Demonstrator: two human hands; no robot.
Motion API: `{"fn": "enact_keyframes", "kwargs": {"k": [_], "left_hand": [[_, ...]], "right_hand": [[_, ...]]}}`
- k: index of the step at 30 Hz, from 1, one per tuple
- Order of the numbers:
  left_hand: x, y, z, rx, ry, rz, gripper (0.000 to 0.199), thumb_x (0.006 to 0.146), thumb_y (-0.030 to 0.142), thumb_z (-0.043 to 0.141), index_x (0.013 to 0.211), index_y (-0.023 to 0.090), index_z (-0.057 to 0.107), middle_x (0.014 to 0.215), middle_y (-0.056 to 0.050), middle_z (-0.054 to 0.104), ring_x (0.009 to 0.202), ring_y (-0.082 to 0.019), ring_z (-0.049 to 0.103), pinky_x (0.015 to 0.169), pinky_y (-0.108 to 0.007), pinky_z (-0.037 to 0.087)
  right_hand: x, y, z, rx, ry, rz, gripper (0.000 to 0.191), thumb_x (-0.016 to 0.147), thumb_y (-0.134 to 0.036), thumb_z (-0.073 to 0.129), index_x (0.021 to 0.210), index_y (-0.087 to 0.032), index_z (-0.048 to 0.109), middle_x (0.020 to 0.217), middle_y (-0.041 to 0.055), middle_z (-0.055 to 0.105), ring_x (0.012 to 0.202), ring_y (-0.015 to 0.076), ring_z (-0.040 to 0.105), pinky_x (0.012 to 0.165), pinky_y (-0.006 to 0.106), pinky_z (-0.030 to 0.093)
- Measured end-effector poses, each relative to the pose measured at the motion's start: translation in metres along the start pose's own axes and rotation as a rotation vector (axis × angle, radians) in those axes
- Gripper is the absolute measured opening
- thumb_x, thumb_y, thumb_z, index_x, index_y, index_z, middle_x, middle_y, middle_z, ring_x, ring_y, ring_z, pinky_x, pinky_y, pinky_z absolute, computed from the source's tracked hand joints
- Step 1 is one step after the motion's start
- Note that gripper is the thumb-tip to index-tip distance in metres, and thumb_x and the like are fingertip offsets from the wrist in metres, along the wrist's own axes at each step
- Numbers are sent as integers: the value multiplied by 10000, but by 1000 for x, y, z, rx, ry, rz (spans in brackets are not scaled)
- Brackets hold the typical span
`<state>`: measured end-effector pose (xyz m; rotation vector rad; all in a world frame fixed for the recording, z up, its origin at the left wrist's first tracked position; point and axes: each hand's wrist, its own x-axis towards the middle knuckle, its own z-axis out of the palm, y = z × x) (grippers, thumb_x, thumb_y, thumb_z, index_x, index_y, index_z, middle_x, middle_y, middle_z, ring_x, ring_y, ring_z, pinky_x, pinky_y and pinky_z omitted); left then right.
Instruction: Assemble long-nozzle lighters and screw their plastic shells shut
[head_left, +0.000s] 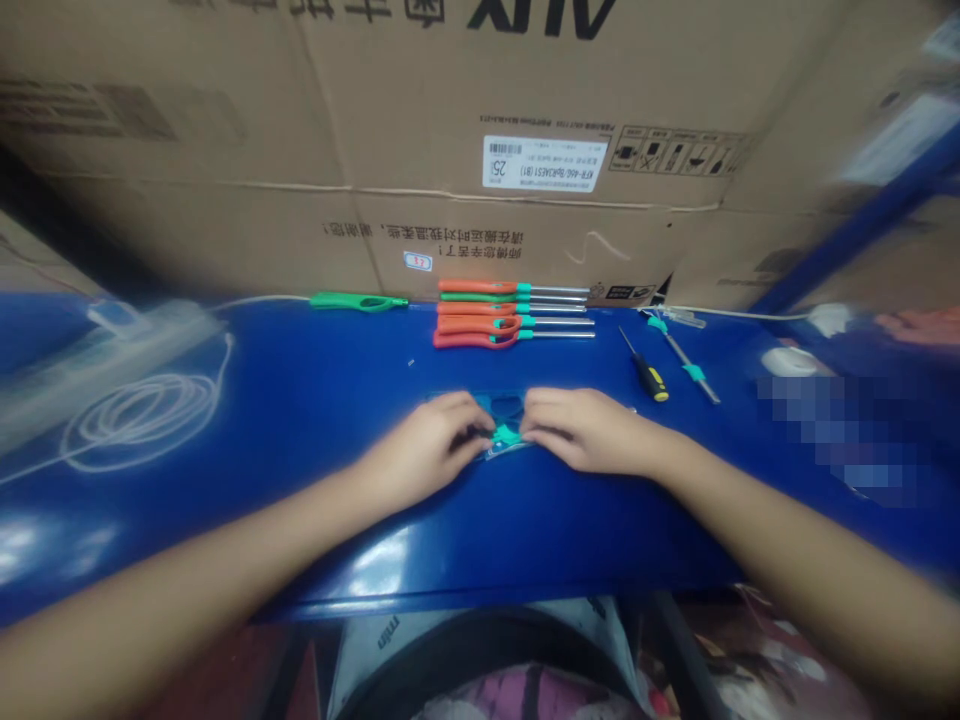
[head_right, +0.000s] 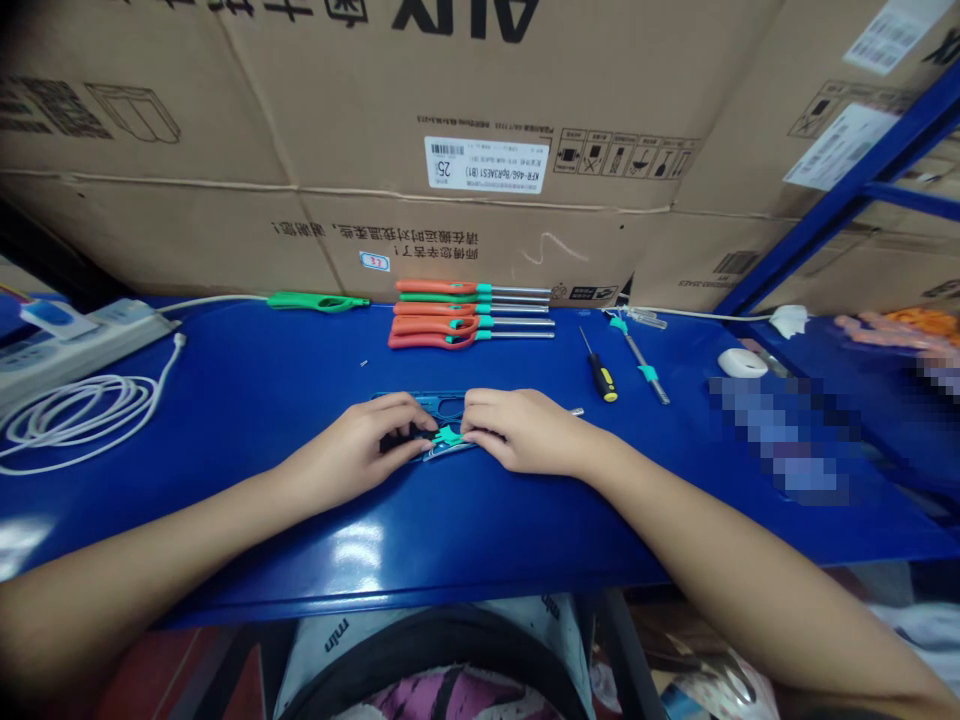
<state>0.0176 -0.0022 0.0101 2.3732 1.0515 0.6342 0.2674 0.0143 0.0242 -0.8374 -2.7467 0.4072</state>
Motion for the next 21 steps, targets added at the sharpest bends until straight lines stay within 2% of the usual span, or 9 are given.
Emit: {"fn": "enact_keyframes", "kwargs": {"k": [4,8,14,21], "left_hand": [[0,0,0,-35,-4,-27,97,903,161,665,989,148,709,939,-44,675,782,-149,614,765,-273,514],[1,-1,0,-51,-14,-39,102,894,155,683,990,149,717,939,-41,679,783,-146,616,756,-267,506],[3,-3,-2,-69,-29,-44,93,887,160,696,975,153,725,950,-43,683,772,-142,619,754,-267,508],[3,-1,-2,-82,-36,-77,82,878,145,704,956,150,727,937,-39,680,757,-135,613,736,-261,501]], "right_hand": [[-1,-3,3,-131,9,-82,170,996,-212,483,894,-182,615,873,36,612,712,149,533,613,262,359],[-1,-4,5,-222,33,-123,202,998,-192,448,874,-179,607,853,38,603,674,149,488,575,271,311],[0,-4,6,-267,74,-157,220,995,-174,432,868,-172,611,843,39,596,656,145,459,562,276,288],[0,-3,6,-224,57,-137,224,1011,-226,448,874,-176,618,841,26,598,668,138,476,579,269,315]]}}
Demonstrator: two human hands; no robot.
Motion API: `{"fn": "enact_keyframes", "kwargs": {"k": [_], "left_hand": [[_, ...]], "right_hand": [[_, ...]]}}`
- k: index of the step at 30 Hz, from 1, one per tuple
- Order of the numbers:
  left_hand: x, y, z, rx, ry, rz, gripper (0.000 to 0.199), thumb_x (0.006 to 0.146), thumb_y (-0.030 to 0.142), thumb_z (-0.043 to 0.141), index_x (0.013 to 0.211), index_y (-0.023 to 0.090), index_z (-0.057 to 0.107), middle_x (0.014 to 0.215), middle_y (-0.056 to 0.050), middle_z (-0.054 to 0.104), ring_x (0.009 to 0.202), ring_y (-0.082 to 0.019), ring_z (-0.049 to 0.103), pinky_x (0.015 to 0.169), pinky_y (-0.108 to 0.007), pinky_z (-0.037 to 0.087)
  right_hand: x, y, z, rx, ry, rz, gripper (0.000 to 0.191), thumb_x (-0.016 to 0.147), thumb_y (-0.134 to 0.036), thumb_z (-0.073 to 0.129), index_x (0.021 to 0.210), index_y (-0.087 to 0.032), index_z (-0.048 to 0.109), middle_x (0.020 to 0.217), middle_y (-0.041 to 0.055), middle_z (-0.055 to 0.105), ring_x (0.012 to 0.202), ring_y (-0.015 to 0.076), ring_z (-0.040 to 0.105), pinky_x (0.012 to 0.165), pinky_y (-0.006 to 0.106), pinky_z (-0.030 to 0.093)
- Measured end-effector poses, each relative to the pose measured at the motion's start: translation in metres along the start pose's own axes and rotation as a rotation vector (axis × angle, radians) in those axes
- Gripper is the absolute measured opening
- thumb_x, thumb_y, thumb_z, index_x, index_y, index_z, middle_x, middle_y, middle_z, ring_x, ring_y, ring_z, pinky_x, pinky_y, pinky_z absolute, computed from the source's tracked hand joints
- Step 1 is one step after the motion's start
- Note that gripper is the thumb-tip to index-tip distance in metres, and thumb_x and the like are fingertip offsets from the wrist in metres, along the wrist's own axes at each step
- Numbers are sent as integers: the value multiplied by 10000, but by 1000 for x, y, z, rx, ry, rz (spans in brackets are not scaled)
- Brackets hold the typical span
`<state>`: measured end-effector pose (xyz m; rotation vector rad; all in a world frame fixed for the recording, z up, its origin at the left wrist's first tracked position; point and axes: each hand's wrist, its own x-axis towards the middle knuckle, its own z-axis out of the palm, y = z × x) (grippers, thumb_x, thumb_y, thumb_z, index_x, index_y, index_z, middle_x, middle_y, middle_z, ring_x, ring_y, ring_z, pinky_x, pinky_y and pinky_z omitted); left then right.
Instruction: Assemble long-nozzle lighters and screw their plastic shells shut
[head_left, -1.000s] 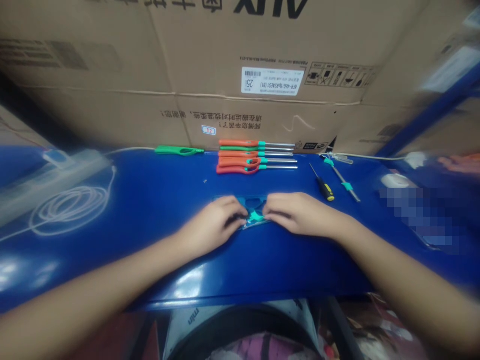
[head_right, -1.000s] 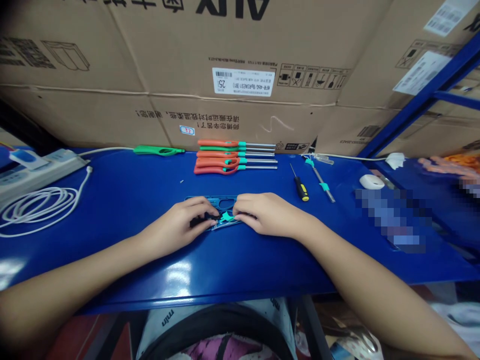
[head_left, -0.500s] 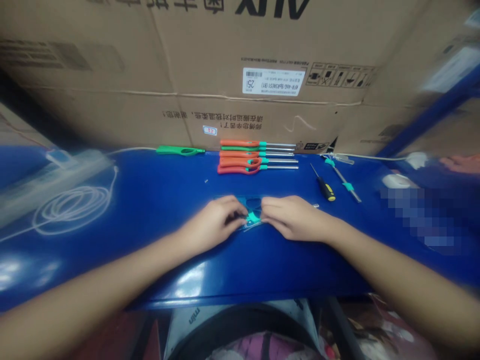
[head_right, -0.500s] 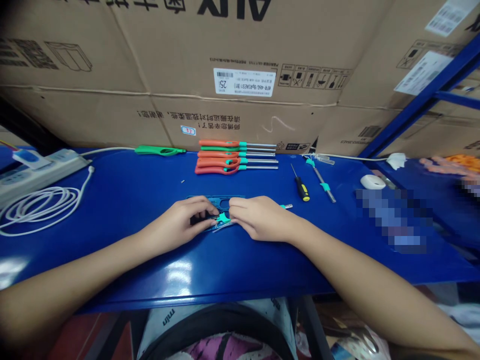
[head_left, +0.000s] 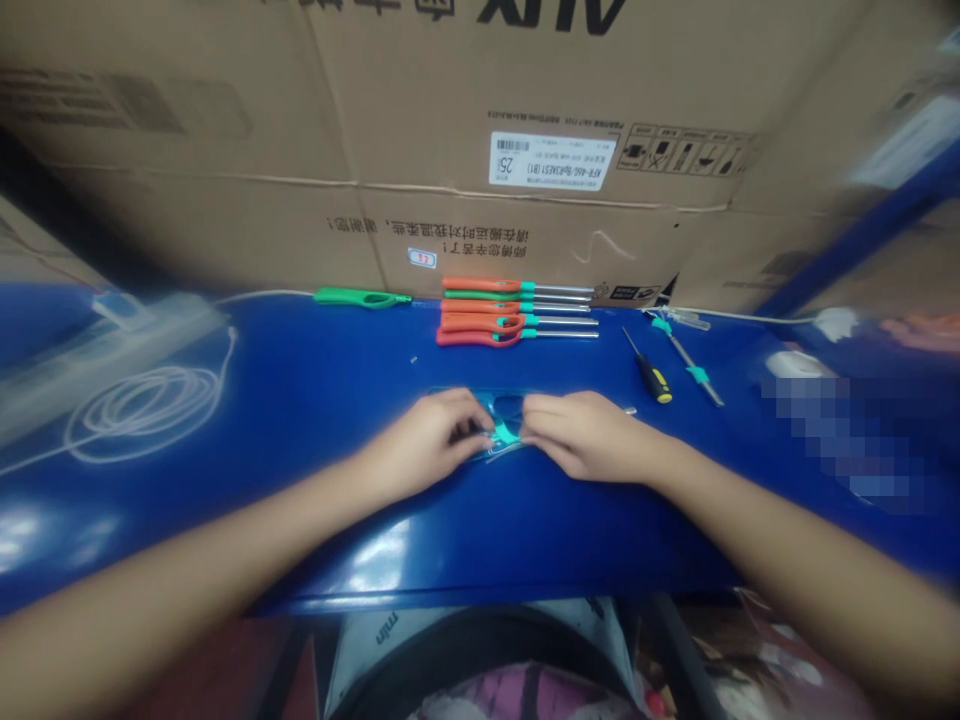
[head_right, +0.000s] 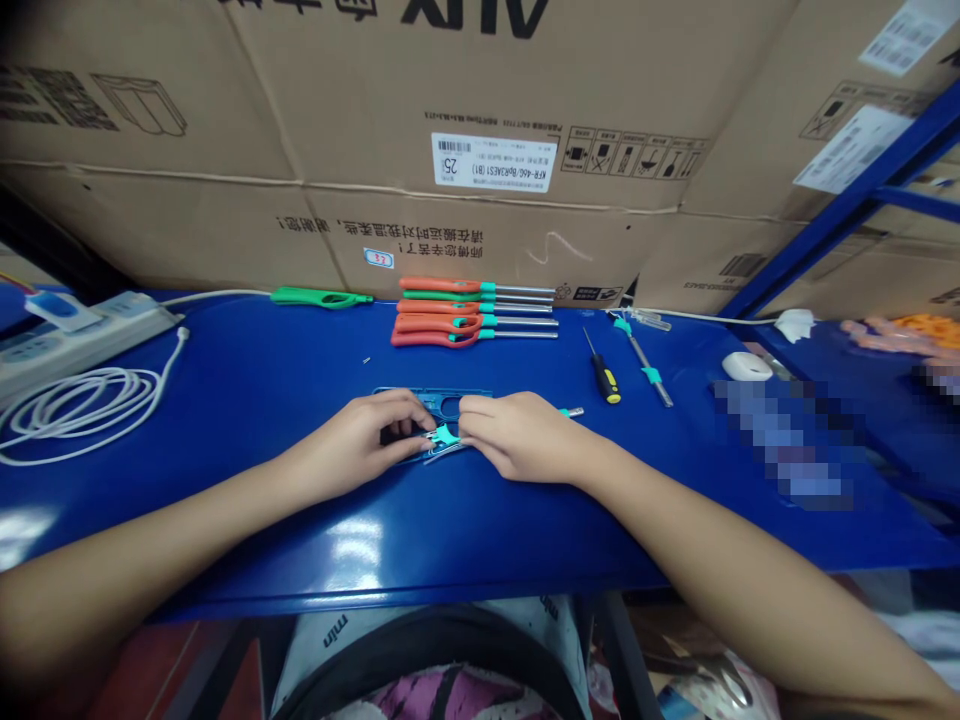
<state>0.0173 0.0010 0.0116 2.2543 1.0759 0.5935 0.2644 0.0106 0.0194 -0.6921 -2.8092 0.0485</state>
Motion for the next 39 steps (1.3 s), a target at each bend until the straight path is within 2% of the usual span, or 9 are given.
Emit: {"fn": "enact_keyframes", "kwargs": {"k": [10,18,23,27,30,34,39], "left_hand": [[0,-3,-2,16,11,50,103,874,163,716,976,163,703,892,-15,679,721,-125,612,697,-245,506],[-4,-2,-3,159,-16,224,239,967,185,577,1164,222,707,1102,-61,688,1012,-205,653,906,-333,518],[-6,0,-2,190,-35,210,266,969,224,553,1194,205,693,1101,-76,674,1005,-218,649,903,-347,527],[-7,4,-2,167,-23,186,286,970,228,533,1221,197,667,1097,-84,672,1007,-222,645,883,-342,532],[-6,5,-2,167,-22,180,287,974,250,533,1225,196,660,1097,-84,671,1007,-222,645,870,-340,536],[-7,4,-3,170,-47,227,276,986,301,542,1207,210,679,1124,-81,663,1014,-210,644,907,-336,532],[-9,5,-6,272,-95,287,335,985,385,560,1283,283,674,1277,-76,617,1116,-236,623,955,-360,521]], "right_hand": [[-1,-1,-2,35,-41,19,215,999,-227,475,917,-180,668,887,30,627,687,129,526,613,267,354],[0,-10,-8,-59,-67,38,251,988,-223,476,987,-194,726,949,51,676,680,148,569,584,289,360],[0,-16,-11,25,-34,86,207,980,-265,511,1088,-191,671,1065,59,663,746,146,605,621,272,413],[1,-14,-8,61,-106,32,173,980,-265,522,1100,-218,636,1104,53,639,801,151,611,628,257,426],[2,-11,-6,110,-114,25,151,999,-250,496,1063,-225,630,1107,54,631,805,149,606,652,259,438],[3,-9,-8,308,-51,113,77,992,-225,511,1000,-210,586,1033,46,641,858,155,606,711,261,449],[2,-7,-14,414,-26,293,29,963,-217,538,989,-206,542,843,-5,635,683,120,556,632,237,391]]}}
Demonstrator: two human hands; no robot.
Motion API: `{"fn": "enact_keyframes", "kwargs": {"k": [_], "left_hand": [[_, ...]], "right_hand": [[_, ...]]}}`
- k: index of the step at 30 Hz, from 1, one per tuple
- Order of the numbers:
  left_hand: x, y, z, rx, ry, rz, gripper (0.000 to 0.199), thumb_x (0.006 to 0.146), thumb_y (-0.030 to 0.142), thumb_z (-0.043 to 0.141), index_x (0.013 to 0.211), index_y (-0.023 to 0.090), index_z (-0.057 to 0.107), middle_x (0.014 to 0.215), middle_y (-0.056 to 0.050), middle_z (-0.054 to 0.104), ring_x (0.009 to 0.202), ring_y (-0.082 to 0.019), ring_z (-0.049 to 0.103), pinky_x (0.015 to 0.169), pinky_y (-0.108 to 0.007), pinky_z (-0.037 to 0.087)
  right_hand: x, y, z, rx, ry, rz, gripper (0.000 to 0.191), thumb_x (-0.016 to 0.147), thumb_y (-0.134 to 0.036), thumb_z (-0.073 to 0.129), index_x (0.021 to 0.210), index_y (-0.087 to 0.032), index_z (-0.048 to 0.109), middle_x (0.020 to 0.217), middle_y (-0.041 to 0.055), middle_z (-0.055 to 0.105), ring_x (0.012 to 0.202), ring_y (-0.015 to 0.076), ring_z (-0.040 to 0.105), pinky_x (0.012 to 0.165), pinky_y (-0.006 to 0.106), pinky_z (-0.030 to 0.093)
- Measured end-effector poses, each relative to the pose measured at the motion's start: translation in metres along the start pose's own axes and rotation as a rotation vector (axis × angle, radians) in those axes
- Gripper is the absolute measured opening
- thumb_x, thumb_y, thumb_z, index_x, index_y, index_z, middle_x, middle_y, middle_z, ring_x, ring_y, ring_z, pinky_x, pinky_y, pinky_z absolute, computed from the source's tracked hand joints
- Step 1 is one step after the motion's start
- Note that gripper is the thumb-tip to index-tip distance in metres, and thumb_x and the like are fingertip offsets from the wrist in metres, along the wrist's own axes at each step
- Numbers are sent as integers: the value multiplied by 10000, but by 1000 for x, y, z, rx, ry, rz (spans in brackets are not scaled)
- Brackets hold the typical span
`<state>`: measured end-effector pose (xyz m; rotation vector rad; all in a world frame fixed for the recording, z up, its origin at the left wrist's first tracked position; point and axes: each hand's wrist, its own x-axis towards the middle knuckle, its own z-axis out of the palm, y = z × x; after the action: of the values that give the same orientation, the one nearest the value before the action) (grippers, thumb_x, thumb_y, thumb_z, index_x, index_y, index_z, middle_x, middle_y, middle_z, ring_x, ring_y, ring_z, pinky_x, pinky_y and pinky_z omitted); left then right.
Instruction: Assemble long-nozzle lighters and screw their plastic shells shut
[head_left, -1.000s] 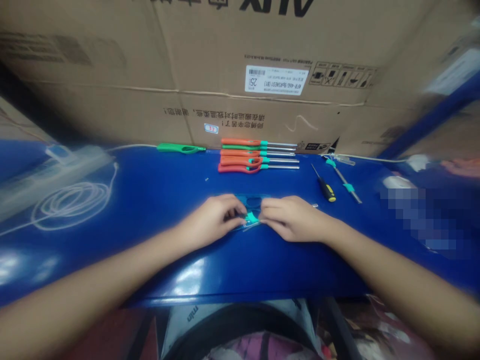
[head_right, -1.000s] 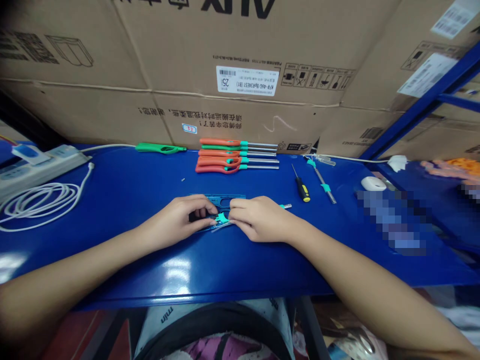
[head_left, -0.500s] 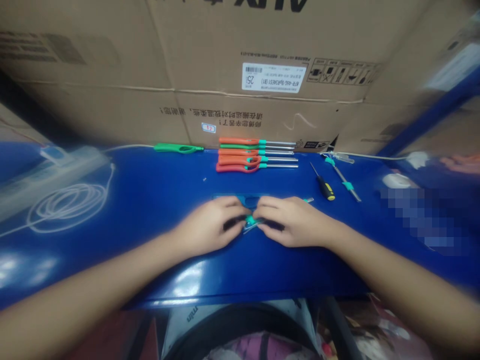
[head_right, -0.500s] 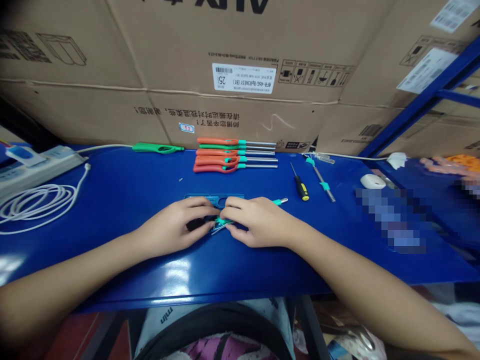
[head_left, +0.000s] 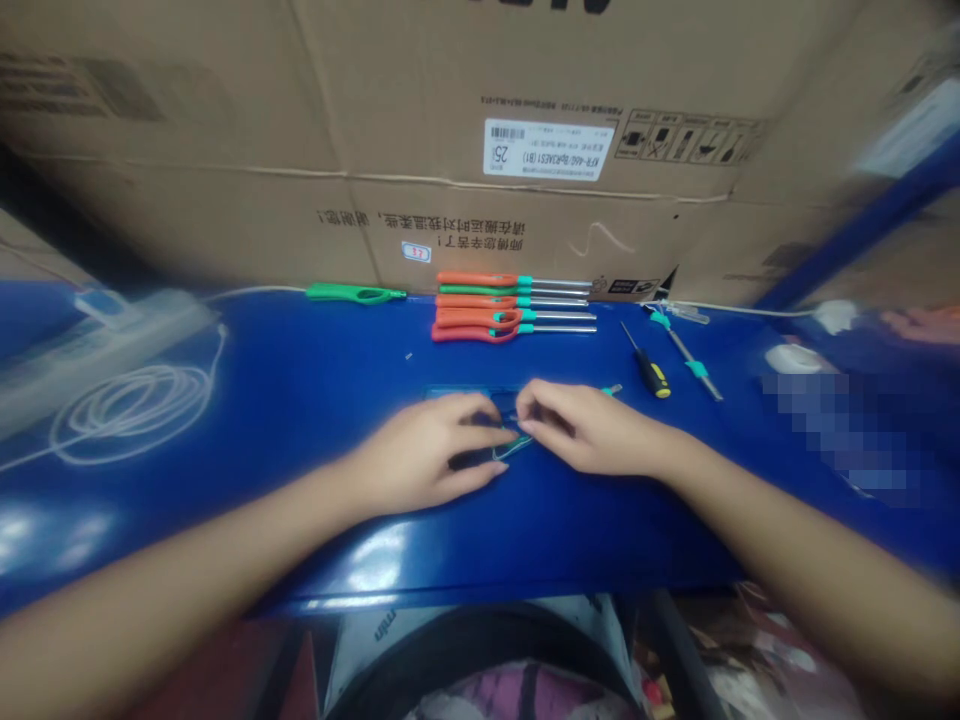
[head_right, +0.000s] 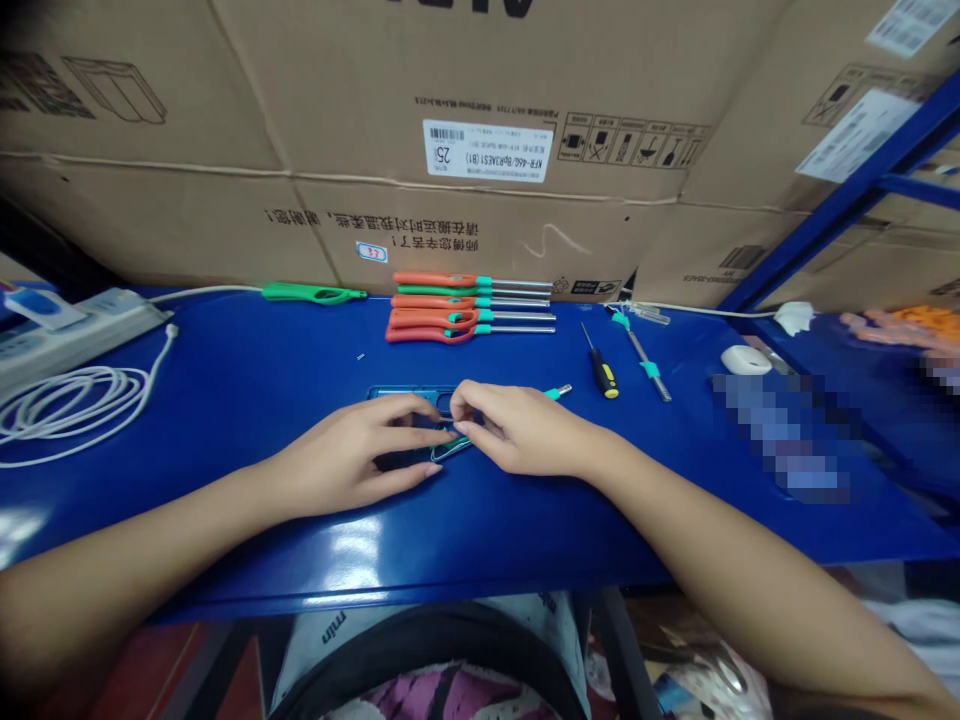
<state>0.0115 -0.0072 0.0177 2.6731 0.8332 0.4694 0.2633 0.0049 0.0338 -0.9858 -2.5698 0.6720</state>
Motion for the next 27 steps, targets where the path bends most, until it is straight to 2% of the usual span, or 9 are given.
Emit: {"fn": "enact_keyframes", "kwargs": {"k": [4,12,15,18,22,24,27], "left_hand": [[0,1,-1,50,-28,24,321,1001,365,529,1277,298,679,1307,-73,598,1095,-223,636,911,-336,534],[-1,3,2,34,-47,28,338,991,292,526,1300,236,649,1269,-92,605,1066,-222,641,906,-339,544],[0,3,2,-3,-59,21,362,984,272,536,1332,223,622,1277,-96,595,1092,-225,637,948,-346,538],[0,2,0,3,-64,5,333,981,271,544,1294,227,649,1267,-95,596,1047,-219,653,926,-341,547],[-1,1,-2,35,-55,22,314,995,254,524,1278,224,657,1242,-97,606,1073,-230,635,943,-357,535],[0,2,-3,74,-57,29,329,1017,246,483,1307,225,638,1244,-98,612,1112,-245,610,968,-382,518],[1,3,-3,157,-73,23,356,1041,248,424,1343,216,611,1280,-108,604,1111,-261,593,947,-410,516]], "right_hand": [[0,1,-2,20,-23,34,29,953,-214,537,979,-201,540,754,-31,608,617,105,530,599,223,360],[2,4,0,16,-23,15,38,939,-206,547,975,-199,555,729,-36,591,595,99,509,577,216,349],[1,5,-1,4,-25,-71,45,916,-187,574,958,-200,567,799,-16,607,637,105,504,609,226,366],[0,6,-2,-13,-58,-171,68,891,-166,603,948,-200,587,930,17,622,740,120,524,679,239,400],[-2,6,-3,-5,-78,-189,119,887,-186,625,1005,-199,618,1014,35,613,793,126,546,715,249,435],[-1,9,-5,-2,-21,-176,109,906,-206,608,1012,-197,632,1008,39,611,757,120,546,695,248,446],[1,23,-14,-81,208,-118,86,929,-231,580,972,-199,648,959,41,623,726,130,549,686,267,458]]}}
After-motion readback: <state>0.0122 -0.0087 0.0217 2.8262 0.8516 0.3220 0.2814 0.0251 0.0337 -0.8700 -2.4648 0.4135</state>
